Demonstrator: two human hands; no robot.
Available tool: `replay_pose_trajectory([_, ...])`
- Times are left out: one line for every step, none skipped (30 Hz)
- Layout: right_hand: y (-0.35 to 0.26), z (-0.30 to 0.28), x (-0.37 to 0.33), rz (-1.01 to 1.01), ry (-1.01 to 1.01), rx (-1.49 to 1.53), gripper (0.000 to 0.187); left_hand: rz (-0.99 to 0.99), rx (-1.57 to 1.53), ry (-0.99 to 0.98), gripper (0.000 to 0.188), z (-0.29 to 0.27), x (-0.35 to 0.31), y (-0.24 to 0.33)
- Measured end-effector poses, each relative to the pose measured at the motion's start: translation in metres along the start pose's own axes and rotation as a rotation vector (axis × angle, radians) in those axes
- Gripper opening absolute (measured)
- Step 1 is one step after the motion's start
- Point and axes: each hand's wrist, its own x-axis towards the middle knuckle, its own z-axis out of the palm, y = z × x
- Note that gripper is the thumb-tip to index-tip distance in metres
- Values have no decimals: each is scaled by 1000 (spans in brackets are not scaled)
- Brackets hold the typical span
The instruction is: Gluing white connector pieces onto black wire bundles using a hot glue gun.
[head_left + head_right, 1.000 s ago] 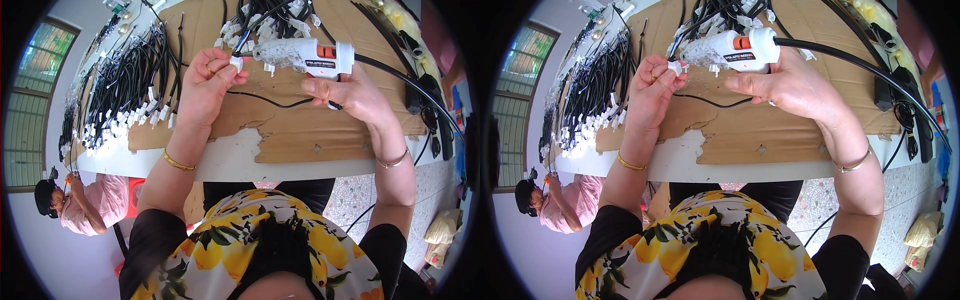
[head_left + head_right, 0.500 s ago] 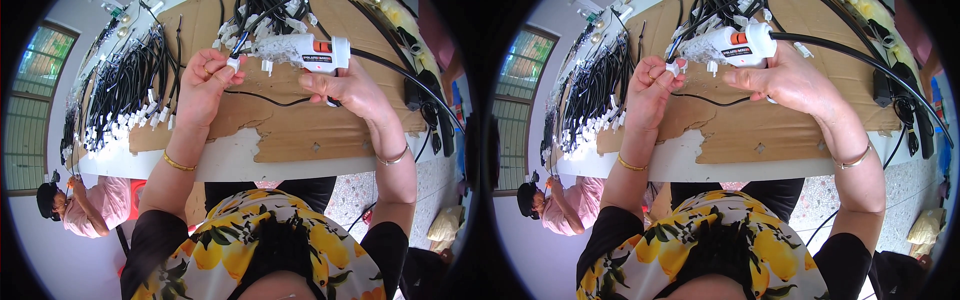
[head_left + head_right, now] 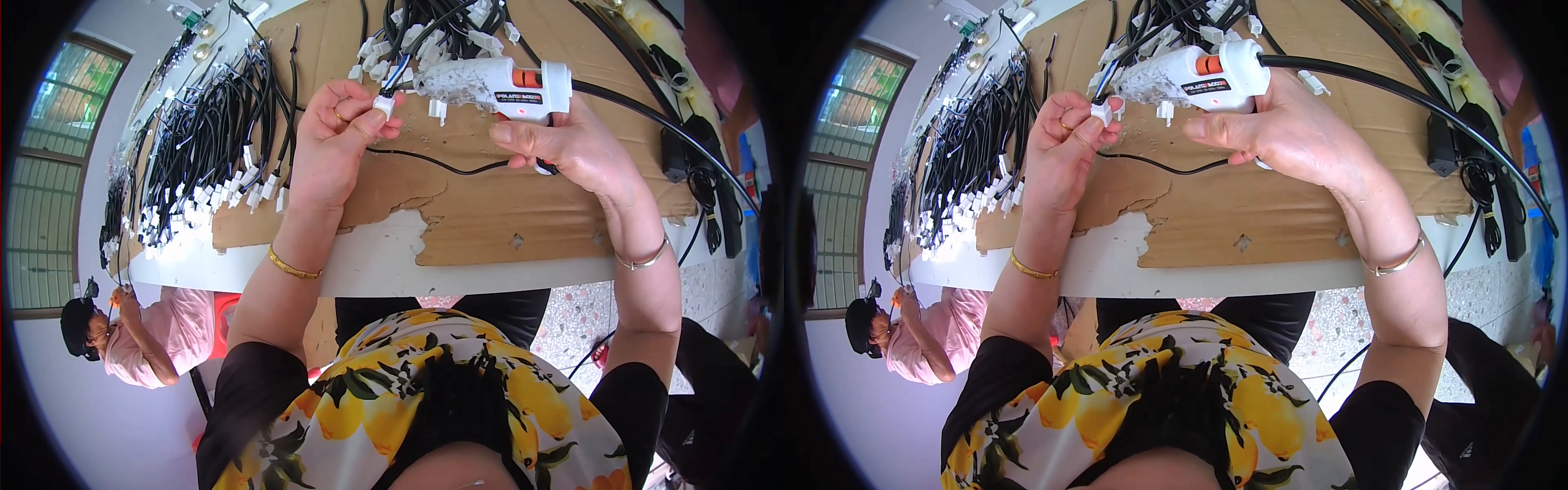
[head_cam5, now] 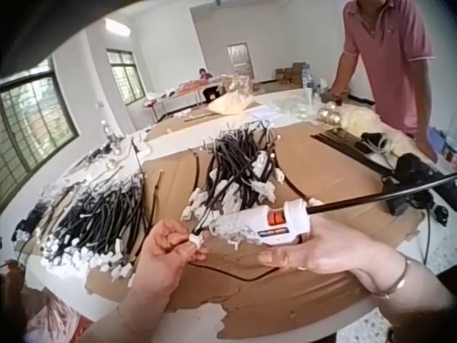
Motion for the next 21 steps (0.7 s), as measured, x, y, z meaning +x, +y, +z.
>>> replay_pose_trajectory([1, 0, 1, 10, 8, -19, 31, -2, 7, 0, 17, 0, 0, 0])
replay_pose_trajectory([-1, 0, 0, 10, 7, -20, 31, -1, 7, 1, 17, 0, 0, 0])
replay_pose_trajectory([-3, -1, 0, 8, -5, -9, 31, 15, 18, 8, 17, 0, 0, -1])
replay_pose_trajectory([-6, -1, -1, 4, -20, 2, 31, 34, 30, 17, 18, -1, 0, 0])
replay_pose_trajectory([-5, -1, -1, 1, -24, 0, 31, 38, 31, 21, 18, -2, 0, -1])
replay_pose_trajectory([-4, -2, -1, -7, -24, 37, 32, 47, 42, 48, 19, -3, 1, -1])
replay_pose_trajectory([-2, -1, -1, -13, -22, 74, 32, 55, 52, 73, 20, -3, 1, -2])
replay_pose_trajectory([-2, 0, -2, -14, -26, 71, 32, 57, 51, 77, 20, -2, 1, -2])
replay_pose_trajectory([-2, 2, -3, -44, -3, 63, 27, 72, 59, 105, 22, 1, 1, -1])
replay_pose_trajectory([-3, 3, -4, -73, 20, 54, 23, 87, 66, 132, 23, 3, 0, 0])
replay_pose_trajectory([-3, 4, -4, -73, 16, 52, 23, 89, 64, 137, 23, 3, 0, 0])
replay_pose_trajectory([-3, 4, -4, -89, 25, 66, 24, 112, 87, 144, 25, 2, 0, -1])
replay_pose_trajectory([-3, 5, -4, -106, 35, 81, 24, 136, 110, 152, 27, 2, 0, -1])
replay_pose_trajectory([-4, 4, -4, -105, 31, 77, 24, 137, 108, 156, 27, 2, -1, -1])
replay_pose_trajectory([-4, 1, -3, -46, 5, 57, 29, 131, 117, 157, 28, 3, -1, 0])
replay_pose_trajectory([-5, 0, -2, 13, -21, 37, 35, 124, 126, 158, 29, 3, -2, 1])
replay_pose_trajectory([-4, 0, -2, 15, -24, 34, 35, 125, 124, 162, 29, 3, -2, 1])
replay_pose_trajectory([-1, 0, -1, 9, -11, 33, 36, 130, 142, 164, 29, 4, -2, 0])
replay_pose_trajectory([0, 1, -1, 3, 2, 32, 37, 134, 160, 165, 29, 4, -1, 0])
replay_pose_trajectory([1, 0, -1, 5, 0, 30, 37, 134, 159, 167, 29, 4, -1, 0])
replay_pose_trajectory([2, 0, 0, 0, 4, 23, 38, 130, 148, 152, 29, 4, -1, 0])
